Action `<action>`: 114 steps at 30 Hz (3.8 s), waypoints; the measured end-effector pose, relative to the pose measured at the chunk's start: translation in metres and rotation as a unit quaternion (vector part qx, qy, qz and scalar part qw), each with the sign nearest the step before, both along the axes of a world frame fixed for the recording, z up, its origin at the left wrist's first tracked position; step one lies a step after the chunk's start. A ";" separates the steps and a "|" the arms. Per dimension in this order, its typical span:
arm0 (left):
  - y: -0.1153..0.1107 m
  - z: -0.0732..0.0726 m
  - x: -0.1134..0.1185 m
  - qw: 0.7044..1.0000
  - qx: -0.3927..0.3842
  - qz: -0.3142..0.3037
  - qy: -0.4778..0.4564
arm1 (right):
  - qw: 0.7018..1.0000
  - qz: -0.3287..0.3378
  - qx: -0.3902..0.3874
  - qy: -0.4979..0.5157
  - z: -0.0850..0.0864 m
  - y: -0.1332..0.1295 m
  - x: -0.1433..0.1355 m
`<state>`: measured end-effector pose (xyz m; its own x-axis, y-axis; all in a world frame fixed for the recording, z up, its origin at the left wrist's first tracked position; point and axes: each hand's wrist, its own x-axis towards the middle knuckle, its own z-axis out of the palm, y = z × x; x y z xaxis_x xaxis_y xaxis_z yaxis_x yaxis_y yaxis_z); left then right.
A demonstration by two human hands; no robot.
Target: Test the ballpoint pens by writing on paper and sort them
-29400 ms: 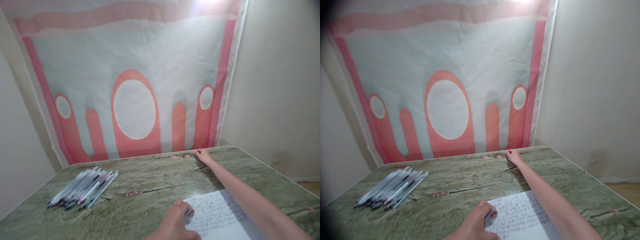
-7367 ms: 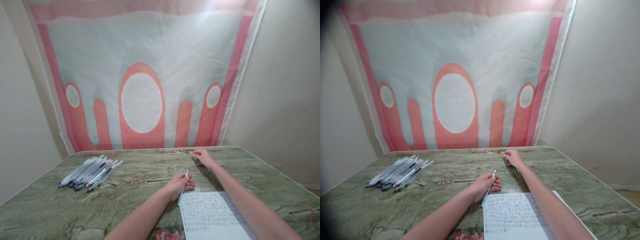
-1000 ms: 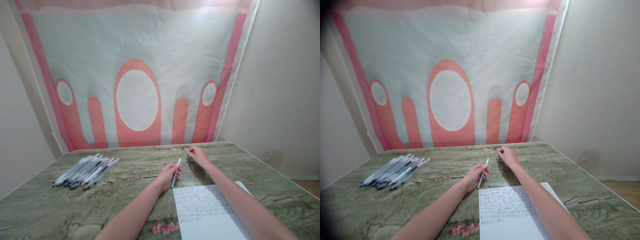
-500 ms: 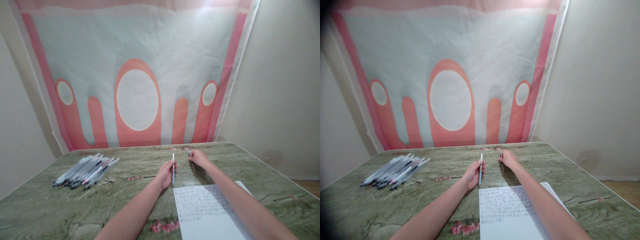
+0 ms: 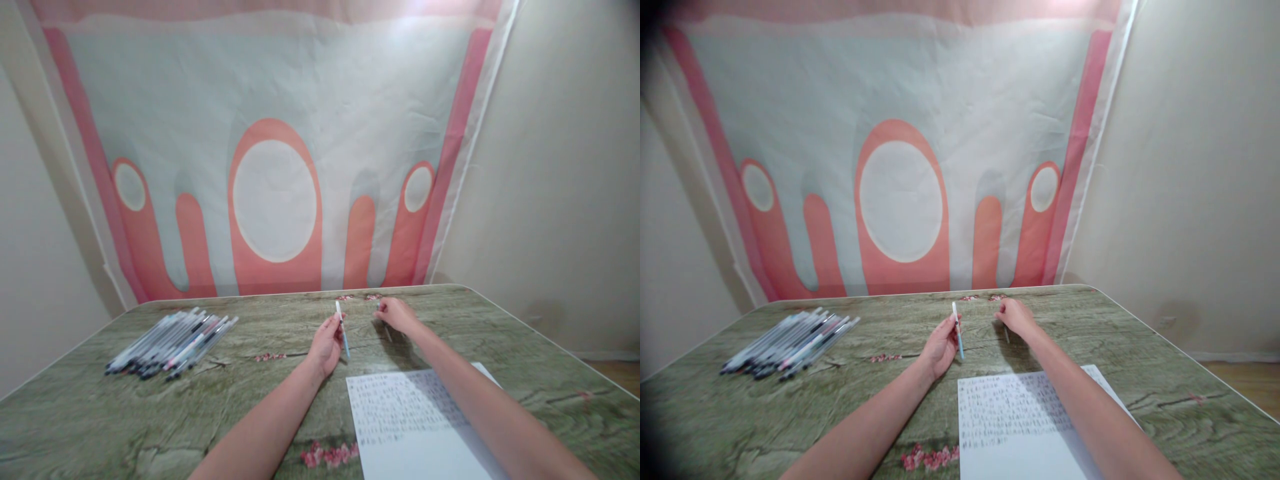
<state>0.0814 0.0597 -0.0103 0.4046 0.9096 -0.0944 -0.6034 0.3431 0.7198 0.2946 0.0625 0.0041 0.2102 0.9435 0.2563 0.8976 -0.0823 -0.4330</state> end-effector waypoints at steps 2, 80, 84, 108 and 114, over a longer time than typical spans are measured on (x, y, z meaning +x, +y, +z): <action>0.002 -0.001 0.000 1.000 0.017 0.013 0.004 | 0.996 0.073 0.012 0.039 0.007 -0.002 -0.011; 0.034 0.024 -0.035 0.993 -0.018 0.021 0.118 | 0.983 0.130 -0.010 -0.131 -0.021 -0.025 -0.082; 0.051 0.028 -0.059 0.977 0.013 0.015 0.211 | 0.982 0.129 0.001 -0.136 -0.022 -0.025 -0.080; 0.066 0.022 -0.238 0.334 0.265 0.163 0.890 | 0.983 0.122 0.024 -0.134 -0.026 -0.025 -0.080; 0.062 0.027 -0.209 0.433 0.319 0.157 0.828 | 0.986 0.117 0.005 -0.120 -0.022 -0.026 -0.082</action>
